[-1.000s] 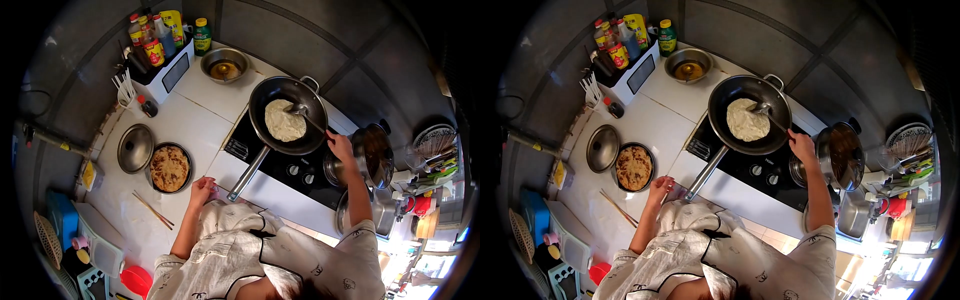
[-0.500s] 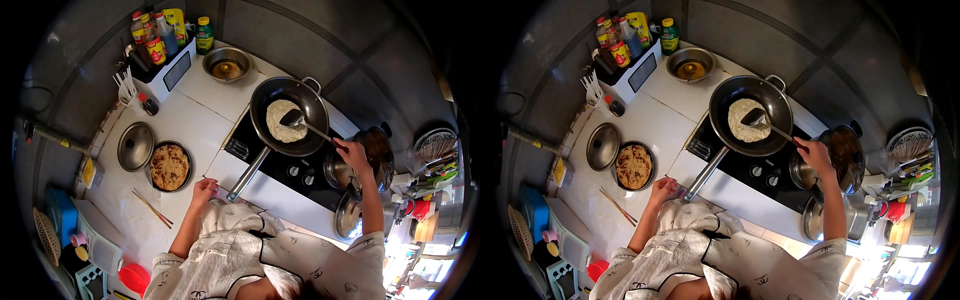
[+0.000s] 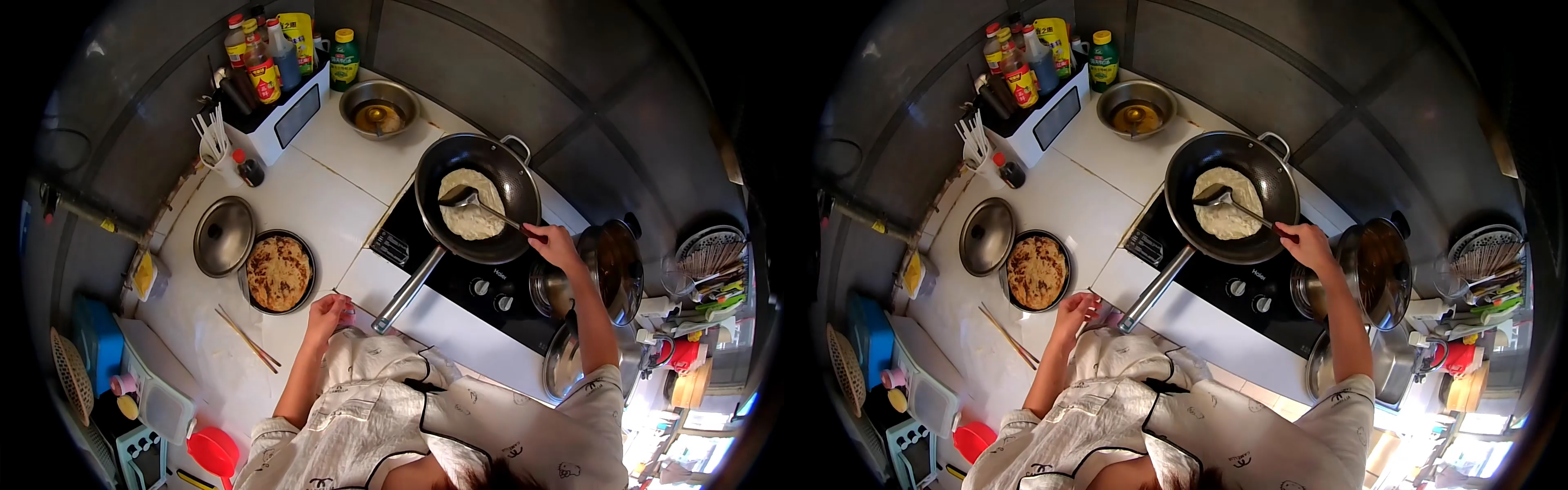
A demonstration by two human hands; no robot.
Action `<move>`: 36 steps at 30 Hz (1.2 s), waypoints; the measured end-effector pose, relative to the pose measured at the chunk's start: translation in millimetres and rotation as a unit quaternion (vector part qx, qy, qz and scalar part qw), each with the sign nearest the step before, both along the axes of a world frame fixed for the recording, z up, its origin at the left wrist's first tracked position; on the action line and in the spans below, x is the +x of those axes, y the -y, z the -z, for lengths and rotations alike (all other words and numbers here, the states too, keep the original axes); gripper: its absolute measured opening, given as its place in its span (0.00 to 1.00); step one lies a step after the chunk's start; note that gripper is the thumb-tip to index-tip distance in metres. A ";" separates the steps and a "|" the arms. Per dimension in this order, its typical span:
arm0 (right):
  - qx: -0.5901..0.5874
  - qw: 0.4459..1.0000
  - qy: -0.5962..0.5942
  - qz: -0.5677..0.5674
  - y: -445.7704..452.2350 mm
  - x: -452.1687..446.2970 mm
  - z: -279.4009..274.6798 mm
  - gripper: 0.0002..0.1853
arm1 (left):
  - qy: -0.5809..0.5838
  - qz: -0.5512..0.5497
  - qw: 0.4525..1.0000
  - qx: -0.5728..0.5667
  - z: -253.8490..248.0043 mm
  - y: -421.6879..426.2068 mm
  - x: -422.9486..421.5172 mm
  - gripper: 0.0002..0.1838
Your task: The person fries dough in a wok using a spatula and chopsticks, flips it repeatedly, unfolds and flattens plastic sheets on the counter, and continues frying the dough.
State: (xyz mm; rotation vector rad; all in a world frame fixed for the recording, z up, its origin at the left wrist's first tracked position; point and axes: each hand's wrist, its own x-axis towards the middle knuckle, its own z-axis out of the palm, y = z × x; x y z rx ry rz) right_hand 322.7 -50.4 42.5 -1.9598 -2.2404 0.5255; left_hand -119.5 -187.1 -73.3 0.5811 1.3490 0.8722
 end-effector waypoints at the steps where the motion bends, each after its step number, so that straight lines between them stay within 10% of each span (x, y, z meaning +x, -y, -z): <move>1: 0.004 1.000 -0.008 0.004 -3.2 -1.3 3.4 0.19 | -0.004 0.003 1.000 0.000 0.9 -0.1 -0.4 0.12; 9: -0.076 0.979 -0.164 0.095 -15.2 -4.7 -7.7 0.19 | 0.000 0.038 0.999 -0.004 2.2 -6.9 5.3 0.13; 21: 0.003 0.997 0.002 0.082 -1.4 62.8 27.2 0.19 | -0.018 0.037 0.999 -0.004 2.0 -6.4 2.8 0.12; 29: 0.007 0.990 0.131 0.060 43.3 46.8 -46.7 0.17 | -0.027 0.035 0.999 -0.009 9.9 -0.9 -2.6 0.12; 36: 0.020 0.997 0.062 0.050 70.0 20.3 -60.3 0.17 | -0.013 0.048 0.999 -0.008 10.3 -4.0 9.5 0.12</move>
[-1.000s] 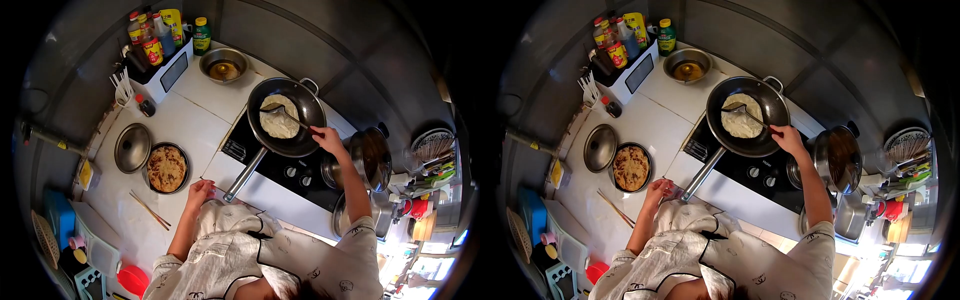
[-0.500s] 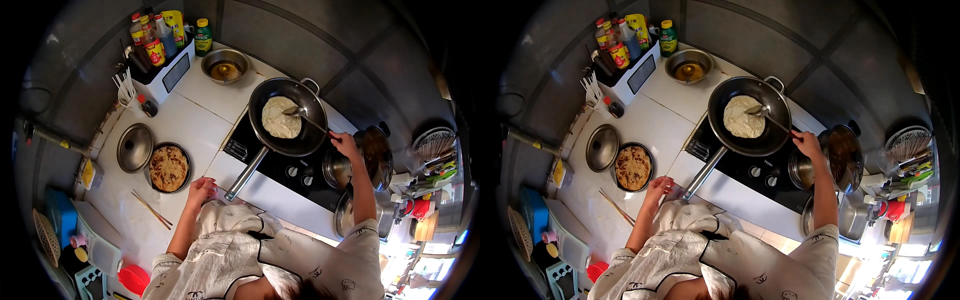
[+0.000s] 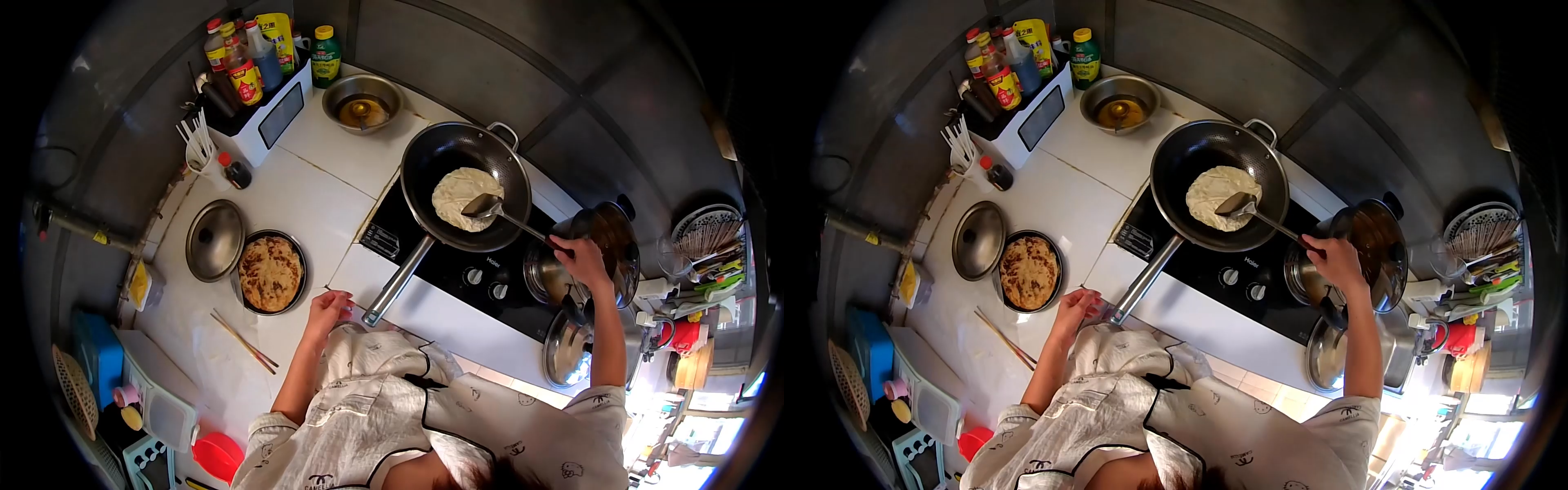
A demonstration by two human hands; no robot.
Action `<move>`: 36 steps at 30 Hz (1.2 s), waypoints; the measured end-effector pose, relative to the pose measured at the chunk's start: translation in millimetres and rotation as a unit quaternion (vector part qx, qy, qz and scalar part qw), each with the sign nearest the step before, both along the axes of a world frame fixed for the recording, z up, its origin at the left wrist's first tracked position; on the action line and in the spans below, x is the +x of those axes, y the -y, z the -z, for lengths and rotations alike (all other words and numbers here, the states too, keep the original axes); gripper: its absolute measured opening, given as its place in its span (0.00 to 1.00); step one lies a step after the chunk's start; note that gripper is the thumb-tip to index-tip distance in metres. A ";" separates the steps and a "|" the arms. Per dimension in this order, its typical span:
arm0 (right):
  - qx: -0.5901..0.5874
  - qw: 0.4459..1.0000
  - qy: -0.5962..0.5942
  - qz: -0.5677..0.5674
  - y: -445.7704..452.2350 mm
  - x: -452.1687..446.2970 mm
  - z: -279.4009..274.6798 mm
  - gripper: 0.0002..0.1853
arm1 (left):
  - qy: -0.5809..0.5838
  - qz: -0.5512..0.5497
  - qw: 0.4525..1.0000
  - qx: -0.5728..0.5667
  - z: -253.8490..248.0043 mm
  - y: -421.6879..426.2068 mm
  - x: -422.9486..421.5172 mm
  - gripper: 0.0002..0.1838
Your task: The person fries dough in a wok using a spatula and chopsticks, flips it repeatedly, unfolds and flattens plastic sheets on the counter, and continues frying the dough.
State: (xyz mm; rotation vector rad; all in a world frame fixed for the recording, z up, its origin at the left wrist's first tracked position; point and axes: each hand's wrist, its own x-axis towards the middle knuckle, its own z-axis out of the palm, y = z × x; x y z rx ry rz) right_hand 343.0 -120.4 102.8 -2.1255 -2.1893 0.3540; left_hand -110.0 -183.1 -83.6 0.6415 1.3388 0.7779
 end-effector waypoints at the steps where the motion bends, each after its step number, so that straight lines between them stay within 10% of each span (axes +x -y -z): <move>1: -0.007 1.000 0.006 0.007 0.4 -1.3 -1.5 0.17 | 0.000 0.000 1.000 -0.001 -1.3 -0.8 0.8 0.12; 36: 0.009 0.999 -0.038 -0.006 -91.4 -24.1 35.8 0.17 | 0.036 -0.019 0.999 -0.032 2.8 0.7 -7.4 0.12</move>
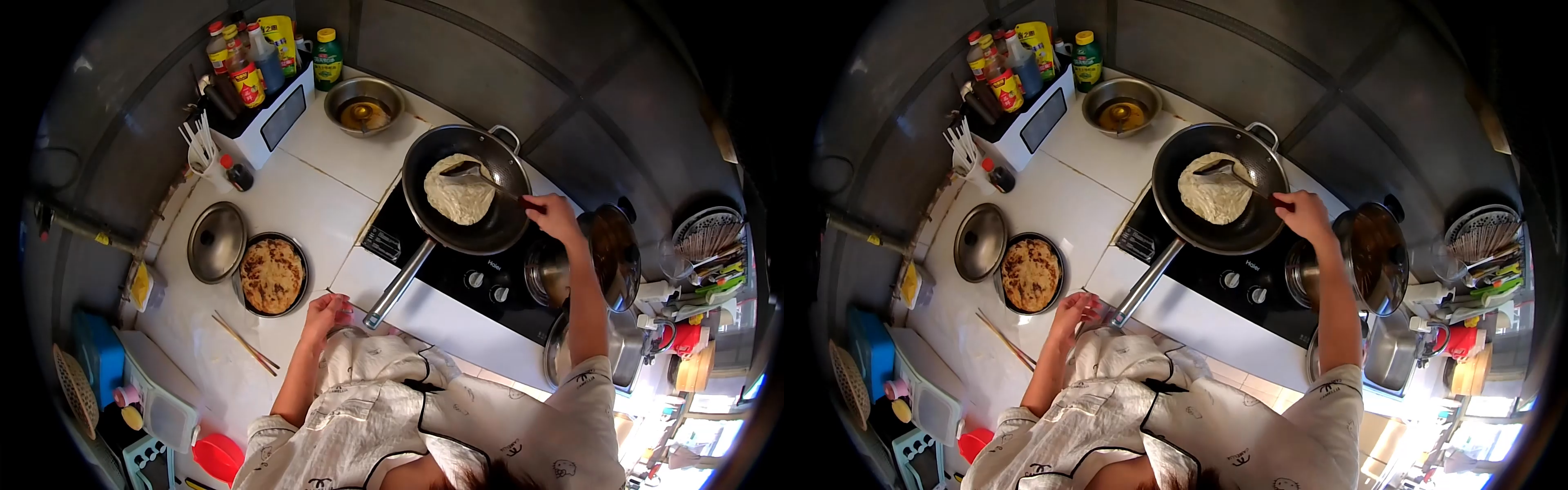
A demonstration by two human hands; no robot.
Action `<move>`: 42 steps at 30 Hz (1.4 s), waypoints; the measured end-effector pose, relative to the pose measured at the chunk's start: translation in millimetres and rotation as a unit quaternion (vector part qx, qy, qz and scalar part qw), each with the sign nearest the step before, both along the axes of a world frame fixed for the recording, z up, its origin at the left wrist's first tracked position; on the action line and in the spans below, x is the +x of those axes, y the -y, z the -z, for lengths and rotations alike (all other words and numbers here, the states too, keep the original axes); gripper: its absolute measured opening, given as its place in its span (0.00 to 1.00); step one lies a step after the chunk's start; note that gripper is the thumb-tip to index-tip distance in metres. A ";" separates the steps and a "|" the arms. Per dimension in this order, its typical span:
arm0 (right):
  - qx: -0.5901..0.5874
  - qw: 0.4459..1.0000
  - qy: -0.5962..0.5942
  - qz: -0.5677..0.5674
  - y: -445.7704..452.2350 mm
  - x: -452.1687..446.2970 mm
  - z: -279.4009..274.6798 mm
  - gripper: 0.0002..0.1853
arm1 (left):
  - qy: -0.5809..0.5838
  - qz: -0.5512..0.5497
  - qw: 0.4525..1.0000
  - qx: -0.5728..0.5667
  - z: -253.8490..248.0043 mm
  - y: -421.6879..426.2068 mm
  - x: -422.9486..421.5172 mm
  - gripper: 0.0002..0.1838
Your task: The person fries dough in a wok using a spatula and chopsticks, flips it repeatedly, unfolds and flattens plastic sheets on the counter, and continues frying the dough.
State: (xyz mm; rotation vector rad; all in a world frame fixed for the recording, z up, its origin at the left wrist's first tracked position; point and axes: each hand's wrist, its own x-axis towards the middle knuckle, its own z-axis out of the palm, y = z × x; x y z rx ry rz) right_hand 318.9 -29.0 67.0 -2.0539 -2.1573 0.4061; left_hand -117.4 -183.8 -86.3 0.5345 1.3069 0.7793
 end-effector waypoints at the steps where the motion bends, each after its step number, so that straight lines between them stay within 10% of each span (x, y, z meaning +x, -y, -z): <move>1: -0.016 0.999 -0.029 0.029 2.7 4.1 -7.7 0.17 | -0.001 -0.003 1.000 -0.001 -2.6 -0.1 -0.6 0.12; 42: 0.003 0.996 0.079 0.051 106.2 -6.0 -21.5 0.15 | -0.077 0.010 0.989 0.122 -20.5 -18.7 10.6 0.11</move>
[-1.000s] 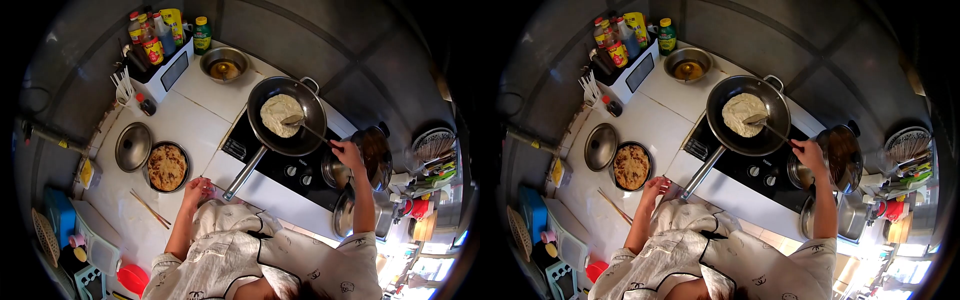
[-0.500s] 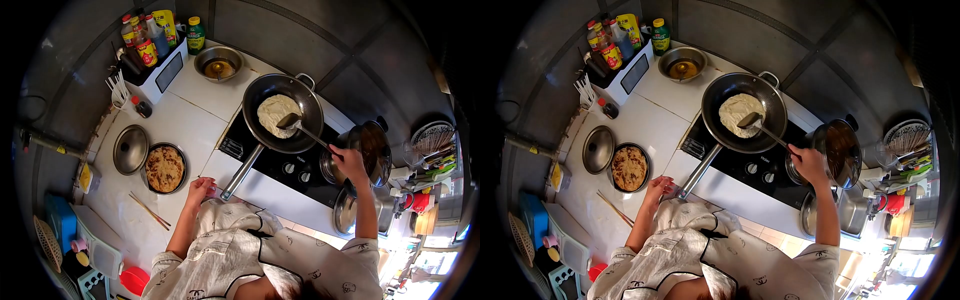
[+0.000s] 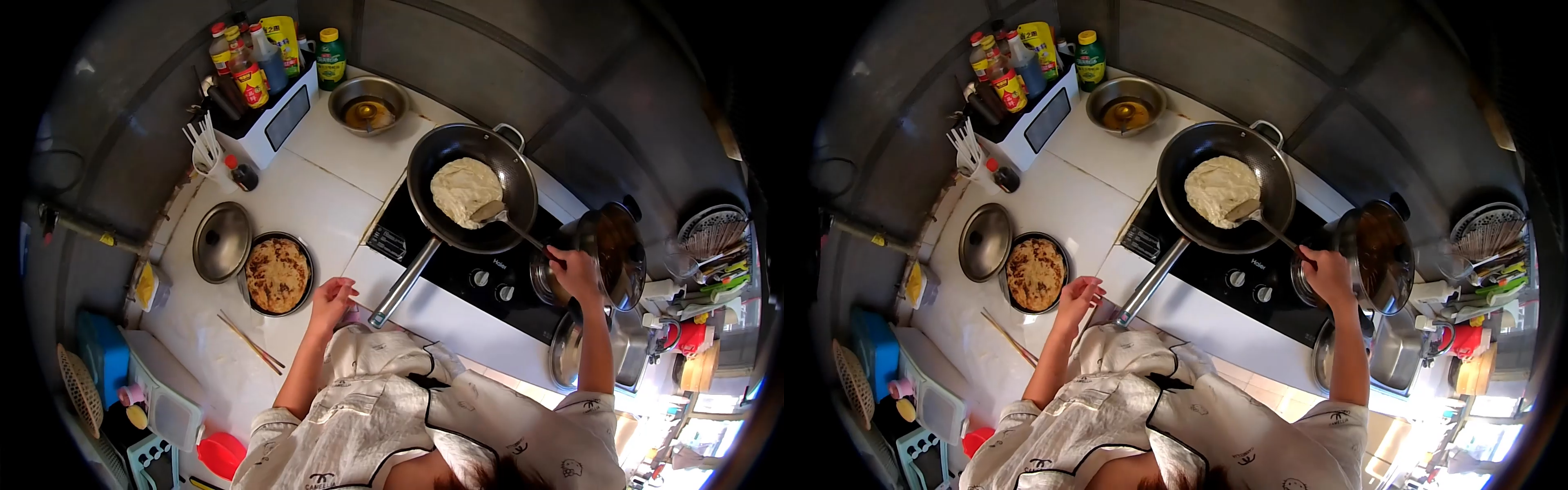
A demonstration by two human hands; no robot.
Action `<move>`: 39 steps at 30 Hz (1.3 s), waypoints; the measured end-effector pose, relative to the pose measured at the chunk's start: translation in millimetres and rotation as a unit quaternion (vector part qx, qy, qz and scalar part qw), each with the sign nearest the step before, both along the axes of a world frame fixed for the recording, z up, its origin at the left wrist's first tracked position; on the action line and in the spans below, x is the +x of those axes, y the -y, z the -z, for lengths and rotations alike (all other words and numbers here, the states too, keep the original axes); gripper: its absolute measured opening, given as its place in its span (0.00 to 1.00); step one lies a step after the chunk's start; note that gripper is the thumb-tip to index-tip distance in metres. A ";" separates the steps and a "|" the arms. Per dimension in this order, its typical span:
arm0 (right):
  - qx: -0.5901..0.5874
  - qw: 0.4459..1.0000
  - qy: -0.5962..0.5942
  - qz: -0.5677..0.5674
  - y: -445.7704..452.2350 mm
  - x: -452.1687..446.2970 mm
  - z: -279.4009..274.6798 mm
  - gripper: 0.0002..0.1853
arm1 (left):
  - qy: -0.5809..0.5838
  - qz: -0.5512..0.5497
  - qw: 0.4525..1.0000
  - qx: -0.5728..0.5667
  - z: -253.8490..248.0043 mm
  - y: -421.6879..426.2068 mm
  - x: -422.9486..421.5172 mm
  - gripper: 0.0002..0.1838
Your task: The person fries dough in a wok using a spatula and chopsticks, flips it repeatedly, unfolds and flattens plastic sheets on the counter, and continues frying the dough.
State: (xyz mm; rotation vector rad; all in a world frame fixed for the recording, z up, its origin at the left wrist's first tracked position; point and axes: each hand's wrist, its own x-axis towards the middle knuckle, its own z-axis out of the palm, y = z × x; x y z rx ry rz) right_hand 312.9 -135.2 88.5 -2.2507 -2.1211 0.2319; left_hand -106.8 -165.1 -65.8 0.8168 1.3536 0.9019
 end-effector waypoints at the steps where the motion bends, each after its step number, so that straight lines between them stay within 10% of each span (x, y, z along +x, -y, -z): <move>1: 0.008 1.000 -0.010 0.003 1.3 2.9 3.3 0.15 | -0.001 0.002 1.000 0.022 -3.8 -4.3 2.8 0.09; 9: 0.032 0.999 -0.016 0.036 7.3 4.5 23.4 0.16 | -0.195 0.221 0.904 0.311 -134.6 -32.2 47.5 0.10; 14: 0.064 0.995 -0.076 0.030 16.8 23.6 46.9 0.17 | -0.357 0.258 0.740 0.509 -188.3 -40.8 72.0 0.10; 27: 0.089 0.825 -0.480 0.283 61.9 -37.8 67.1 0.18 | -0.241 0.502 0.377 0.740 -378.9 10.2 72.5 0.10; 39: 0.119 0.790 -0.497 0.339 73.6 -59.3 77.7 0.22 | -0.290 0.487 0.338 0.751 -366.5 30.7 98.7 0.08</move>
